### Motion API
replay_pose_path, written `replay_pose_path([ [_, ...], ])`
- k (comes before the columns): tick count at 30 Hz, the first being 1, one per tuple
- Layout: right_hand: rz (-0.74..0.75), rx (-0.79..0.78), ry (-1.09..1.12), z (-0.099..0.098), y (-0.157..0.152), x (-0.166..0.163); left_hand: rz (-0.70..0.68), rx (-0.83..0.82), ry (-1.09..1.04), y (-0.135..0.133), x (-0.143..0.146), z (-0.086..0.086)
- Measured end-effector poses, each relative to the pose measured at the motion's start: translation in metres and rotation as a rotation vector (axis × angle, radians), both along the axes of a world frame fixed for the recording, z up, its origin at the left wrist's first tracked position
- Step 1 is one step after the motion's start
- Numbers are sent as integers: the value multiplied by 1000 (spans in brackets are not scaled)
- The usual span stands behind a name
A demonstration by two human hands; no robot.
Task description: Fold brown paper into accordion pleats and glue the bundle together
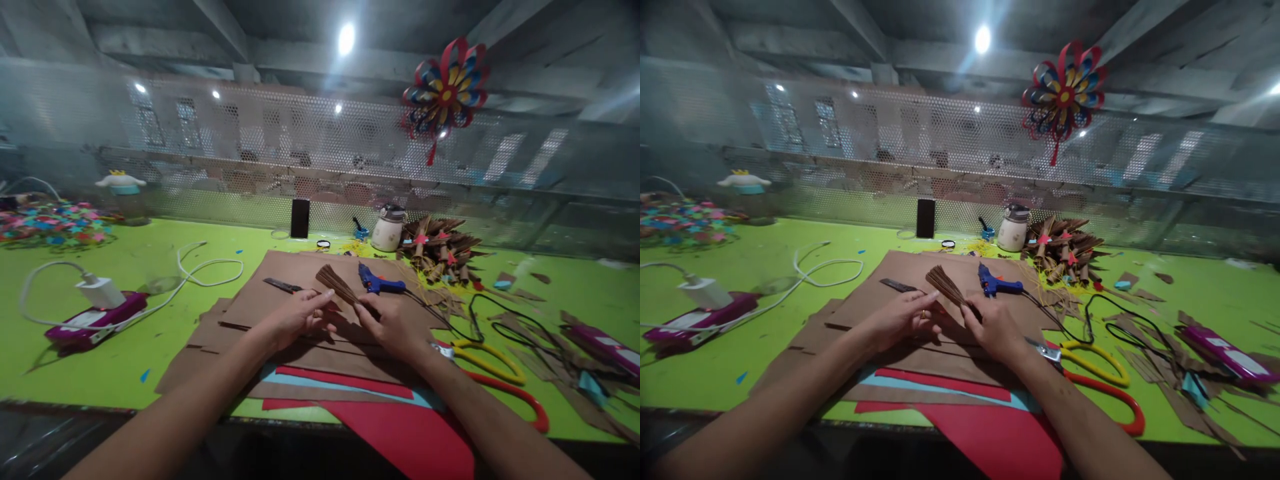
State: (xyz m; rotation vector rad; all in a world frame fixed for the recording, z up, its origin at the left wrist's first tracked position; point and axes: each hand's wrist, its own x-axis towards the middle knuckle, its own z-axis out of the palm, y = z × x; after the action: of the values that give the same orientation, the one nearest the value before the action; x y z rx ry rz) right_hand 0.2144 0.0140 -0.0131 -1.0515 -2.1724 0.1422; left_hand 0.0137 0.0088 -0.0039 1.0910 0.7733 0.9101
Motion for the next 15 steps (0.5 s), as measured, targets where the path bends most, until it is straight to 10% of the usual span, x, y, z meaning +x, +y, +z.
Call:
replay_pose_path([
  [6,-11,176,-56,-24,12,-2,125,20,52,-2,7,5],
  [15,-84,307,-203,24,-21,-10,201,54,92,-4,23,29],
])
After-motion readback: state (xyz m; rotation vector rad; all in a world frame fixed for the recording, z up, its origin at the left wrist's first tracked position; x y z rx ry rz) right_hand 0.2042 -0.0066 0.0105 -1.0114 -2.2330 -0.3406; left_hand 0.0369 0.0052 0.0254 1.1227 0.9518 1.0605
